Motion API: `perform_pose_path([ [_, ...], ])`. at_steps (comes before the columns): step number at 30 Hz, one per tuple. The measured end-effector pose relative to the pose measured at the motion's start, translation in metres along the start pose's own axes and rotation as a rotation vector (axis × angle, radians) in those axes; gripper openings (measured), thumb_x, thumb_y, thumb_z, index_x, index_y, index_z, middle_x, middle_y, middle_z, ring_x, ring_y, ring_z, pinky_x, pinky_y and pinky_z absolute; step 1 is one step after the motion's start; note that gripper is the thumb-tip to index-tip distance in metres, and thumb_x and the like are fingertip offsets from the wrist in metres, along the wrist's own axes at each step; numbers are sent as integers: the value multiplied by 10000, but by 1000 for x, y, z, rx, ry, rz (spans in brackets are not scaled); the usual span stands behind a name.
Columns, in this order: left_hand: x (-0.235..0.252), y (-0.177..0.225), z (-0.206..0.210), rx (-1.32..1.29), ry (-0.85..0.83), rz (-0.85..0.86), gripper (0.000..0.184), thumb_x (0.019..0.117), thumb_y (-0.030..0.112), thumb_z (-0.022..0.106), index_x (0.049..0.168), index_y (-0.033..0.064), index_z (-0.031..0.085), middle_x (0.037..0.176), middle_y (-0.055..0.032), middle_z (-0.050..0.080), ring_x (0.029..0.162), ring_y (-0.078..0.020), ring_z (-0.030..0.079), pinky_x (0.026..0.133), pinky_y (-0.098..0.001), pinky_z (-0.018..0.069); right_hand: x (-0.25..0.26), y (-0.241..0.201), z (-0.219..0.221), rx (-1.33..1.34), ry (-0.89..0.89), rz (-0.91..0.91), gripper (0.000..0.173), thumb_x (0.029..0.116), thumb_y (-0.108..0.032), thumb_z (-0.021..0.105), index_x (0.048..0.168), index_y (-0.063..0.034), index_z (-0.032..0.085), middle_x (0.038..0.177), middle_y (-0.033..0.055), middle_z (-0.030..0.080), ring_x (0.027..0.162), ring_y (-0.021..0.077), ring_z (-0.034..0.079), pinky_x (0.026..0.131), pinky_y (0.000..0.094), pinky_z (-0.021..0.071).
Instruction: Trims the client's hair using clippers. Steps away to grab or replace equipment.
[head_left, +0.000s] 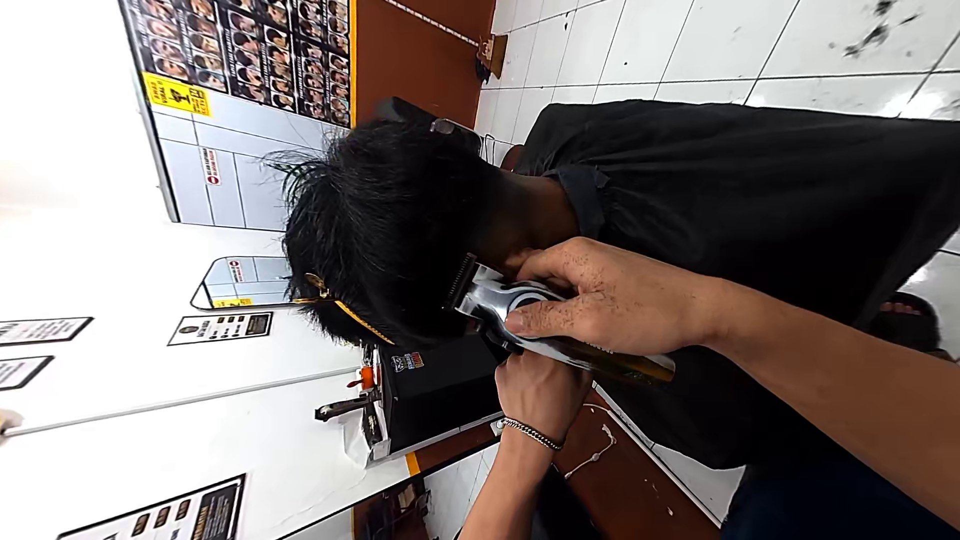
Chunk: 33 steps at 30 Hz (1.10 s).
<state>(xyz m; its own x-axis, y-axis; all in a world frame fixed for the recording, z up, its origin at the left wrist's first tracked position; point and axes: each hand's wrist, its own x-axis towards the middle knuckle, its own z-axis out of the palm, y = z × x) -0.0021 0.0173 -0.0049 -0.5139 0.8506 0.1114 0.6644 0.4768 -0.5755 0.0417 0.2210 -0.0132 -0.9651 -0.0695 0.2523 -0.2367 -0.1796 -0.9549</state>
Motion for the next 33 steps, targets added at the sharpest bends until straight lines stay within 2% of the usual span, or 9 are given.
perform_pose_path([
  [3, 0, -1, 2, -7, 21, 4, 353, 825, 405, 666, 714, 70, 683, 616, -99, 652, 564, -281, 686, 434, -423, 463, -3, 4, -2, 5, -17, 27, 246, 1030, -320, 622, 1011, -93, 713, 725, -28, 612, 631, 26, 574, 558, 211, 455],
  [10, 0, 0, 0, -3, 8, 3, 355, 849, 391, 642, 746, 57, 706, 690, -111, 695, 600, -284, 702, 444, -436, 475, 2, -6, -1, 3, -6, 6, 278, 1028, -355, 619, 935, -100, 681, 695, -21, 590, 604, 41, 569, 522, 224, 443],
  [13, -1, -1, 1, -18, 23, -1, 350, 843, 399, 646, 726, 72, 690, 626, -96, 658, 572, -282, 688, 439, -427, 467, -3, 2, -1, -5, -9, 12, 243, 1025, -323, 625, 1015, -95, 708, 722, -26, 605, 629, 35, 575, 554, 223, 456],
  [15, -1, -1, 1, -18, 32, 2, 352, 835, 400, 649, 721, 69, 686, 623, -97, 658, 572, -284, 689, 438, -427, 467, -4, 5, -1, -3, -10, 32, 260, 1023, -340, 626, 1028, -95, 714, 719, -30, 604, 627, 33, 569, 557, 225, 451],
  [20, 0, 1, 0, -6, 4, 0, 365, 855, 397, 632, 747, 55, 698, 687, -106, 689, 597, -280, 699, 444, -429, 474, 2, -4, -2, 2, 0, 7, 285, 1026, -362, 618, 936, -102, 692, 705, -22, 605, 617, 39, 580, 531, 230, 452],
  [24, 0, 0, 1, -10, 22, -7, 352, 844, 399, 647, 739, 67, 694, 641, -92, 667, 575, -270, 689, 438, -422, 466, -1, 3, -1, -13, -4, 11, 258, 1024, -331, 623, 1024, -89, 714, 733, -22, 610, 645, 41, 580, 564, 231, 458],
  [26, -1, 0, 1, -1, 17, -1, 350, 840, 393, 643, 746, 60, 701, 670, -101, 686, 587, -277, 696, 442, -430, 472, 0, 2, 0, -5, -4, 9, 269, 1022, -347, 626, 1009, -91, 707, 726, -21, 606, 639, 48, 579, 563, 242, 460],
  [28, -1, 0, 1, 4, 5, 12, 366, 851, 400, 636, 750, 55, 703, 693, -109, 695, 594, -285, 698, 444, -438, 476, 3, -1, 0, 0, 2, -13, 279, 1021, -363, 622, 943, -103, 685, 704, -20, 600, 619, 49, 582, 535, 241, 460],
  [33, 0, -1, 2, -13, 40, 11, 361, 852, 404, 633, 717, 72, 680, 620, -94, 649, 559, -268, 678, 428, -411, 457, -4, 5, -3, 6, -4, 10, 247, 1025, -321, 622, 1053, -94, 715, 756, -19, 625, 662, 40, 591, 586, 236, 475],
])
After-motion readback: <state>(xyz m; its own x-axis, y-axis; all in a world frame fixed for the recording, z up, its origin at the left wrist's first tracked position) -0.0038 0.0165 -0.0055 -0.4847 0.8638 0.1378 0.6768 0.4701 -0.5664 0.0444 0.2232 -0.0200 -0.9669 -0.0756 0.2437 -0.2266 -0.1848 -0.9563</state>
